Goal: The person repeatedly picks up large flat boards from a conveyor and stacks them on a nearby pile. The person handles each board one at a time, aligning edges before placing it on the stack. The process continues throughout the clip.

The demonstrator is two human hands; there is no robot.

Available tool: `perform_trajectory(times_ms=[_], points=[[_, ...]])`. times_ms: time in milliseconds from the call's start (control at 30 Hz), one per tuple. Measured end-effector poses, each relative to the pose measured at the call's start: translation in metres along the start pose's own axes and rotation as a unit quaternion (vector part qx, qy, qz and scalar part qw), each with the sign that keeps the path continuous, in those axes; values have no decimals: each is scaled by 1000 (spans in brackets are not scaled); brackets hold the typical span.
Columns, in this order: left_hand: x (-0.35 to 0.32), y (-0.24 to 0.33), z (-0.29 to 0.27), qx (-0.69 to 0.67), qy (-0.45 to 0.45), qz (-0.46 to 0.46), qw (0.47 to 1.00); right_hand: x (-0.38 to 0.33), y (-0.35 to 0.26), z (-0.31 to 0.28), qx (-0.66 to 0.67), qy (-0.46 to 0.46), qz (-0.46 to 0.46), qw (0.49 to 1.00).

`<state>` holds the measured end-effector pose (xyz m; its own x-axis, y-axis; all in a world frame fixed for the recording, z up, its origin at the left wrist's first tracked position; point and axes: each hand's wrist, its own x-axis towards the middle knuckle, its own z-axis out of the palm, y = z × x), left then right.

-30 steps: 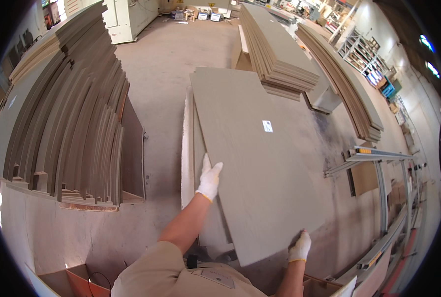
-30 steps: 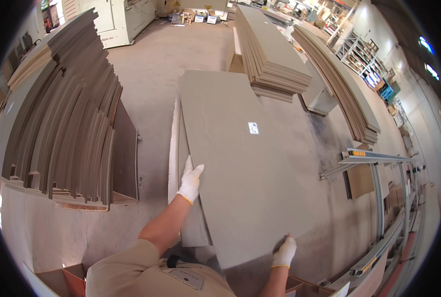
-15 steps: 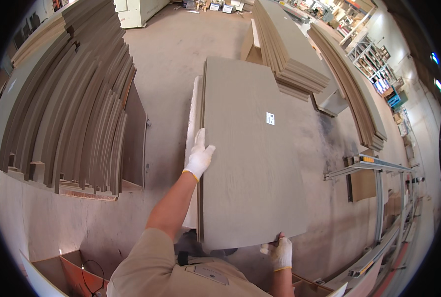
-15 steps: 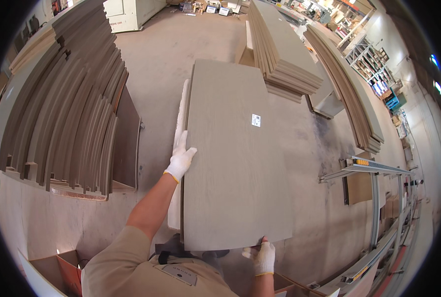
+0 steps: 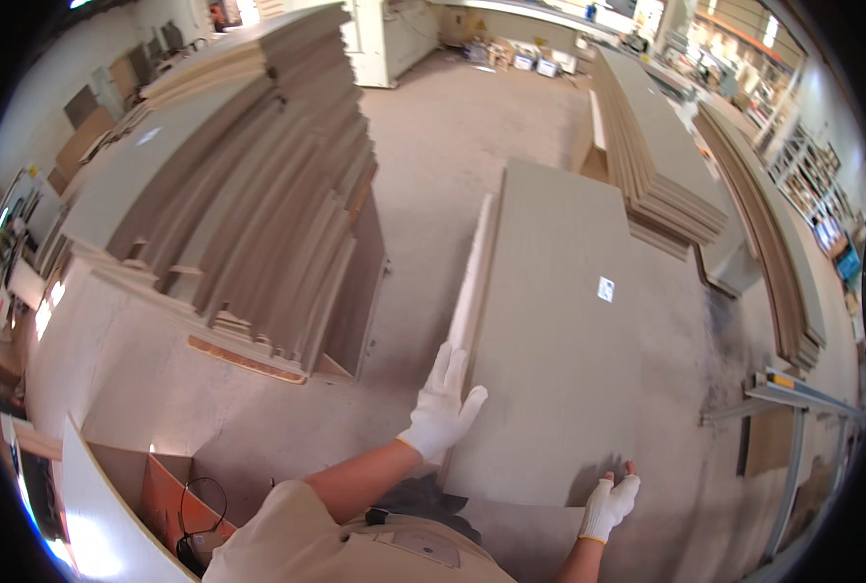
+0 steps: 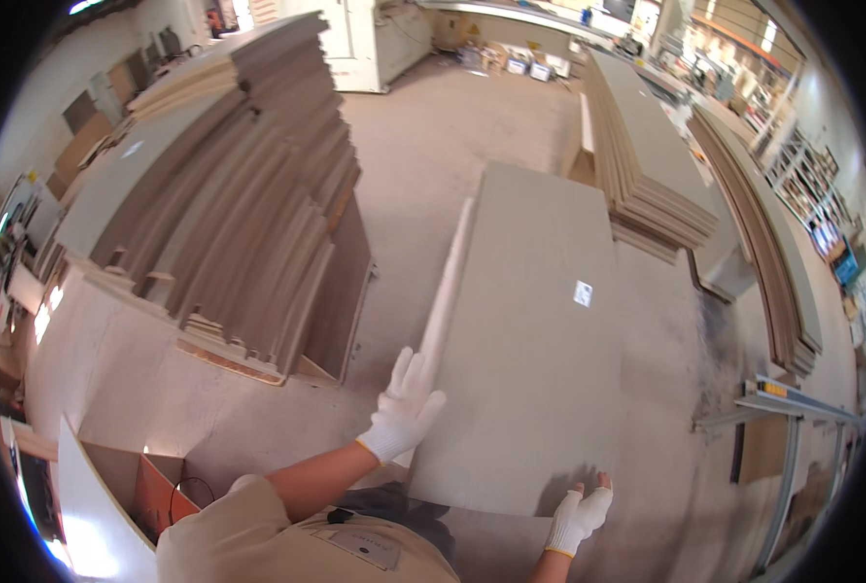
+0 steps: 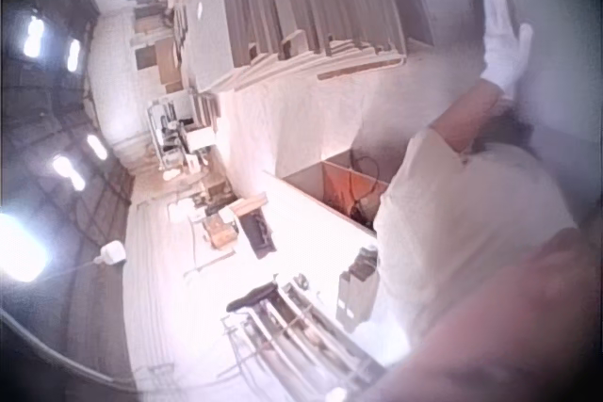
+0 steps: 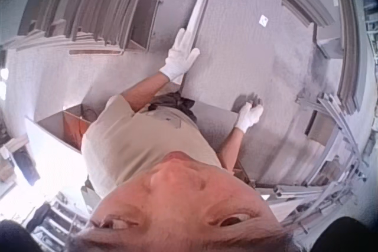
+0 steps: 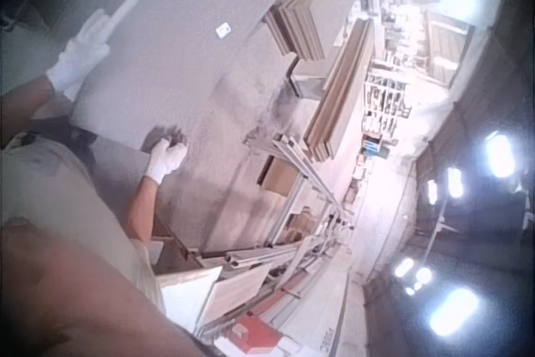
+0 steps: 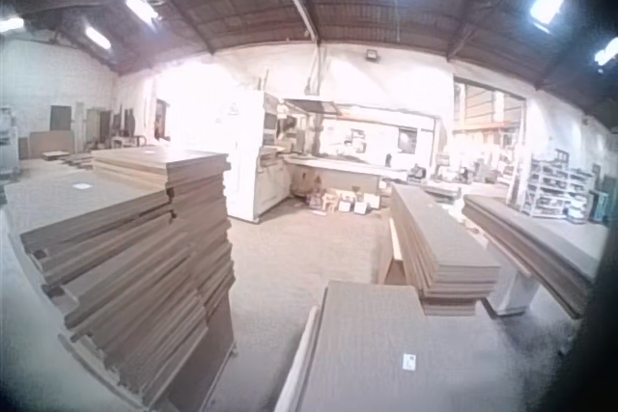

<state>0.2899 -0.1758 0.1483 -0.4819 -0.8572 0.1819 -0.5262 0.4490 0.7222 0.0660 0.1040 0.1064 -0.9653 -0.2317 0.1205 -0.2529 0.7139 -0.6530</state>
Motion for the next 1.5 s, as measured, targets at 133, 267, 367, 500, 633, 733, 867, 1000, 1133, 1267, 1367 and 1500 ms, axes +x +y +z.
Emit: perform_trajectory(times_ms=[133,267,367,500,633,733,867,1000,1133,1267,1367,1500], points=[[22,34,-185,35,132,266,954,-12,-99,-1,133,-117,-11,984],[45,60,-369,212,238,400,859,9,-214,-1,102,-217,-241,941],[67,48,-470,298,286,402,817,22,-333,13,109,-299,-322,892],[104,-18,-577,405,238,345,813,24,-498,60,225,-393,-335,826],[148,-112,-677,483,220,240,813,-11,-675,114,144,-287,-422,848],[180,-158,-741,513,197,124,826,-19,-773,146,201,-251,-402,857],[219,-217,-801,522,194,12,830,-28,-840,194,142,-224,-415,870],[259,-221,-784,448,102,-66,885,-59,-848,196,103,-231,-371,893],[323,-249,-795,392,103,-3,914,-48,-851,204,114,-225,-336,907],[400,-298,-804,377,115,82,915,-46,-859,205,143,-216,-269,928],[440,-330,-794,307,56,178,933,-73,-868,189,228,-243,-113,936],[438,-306,-757,-21,110,4,994,-90,-860,176,205,-226,-136,943]])
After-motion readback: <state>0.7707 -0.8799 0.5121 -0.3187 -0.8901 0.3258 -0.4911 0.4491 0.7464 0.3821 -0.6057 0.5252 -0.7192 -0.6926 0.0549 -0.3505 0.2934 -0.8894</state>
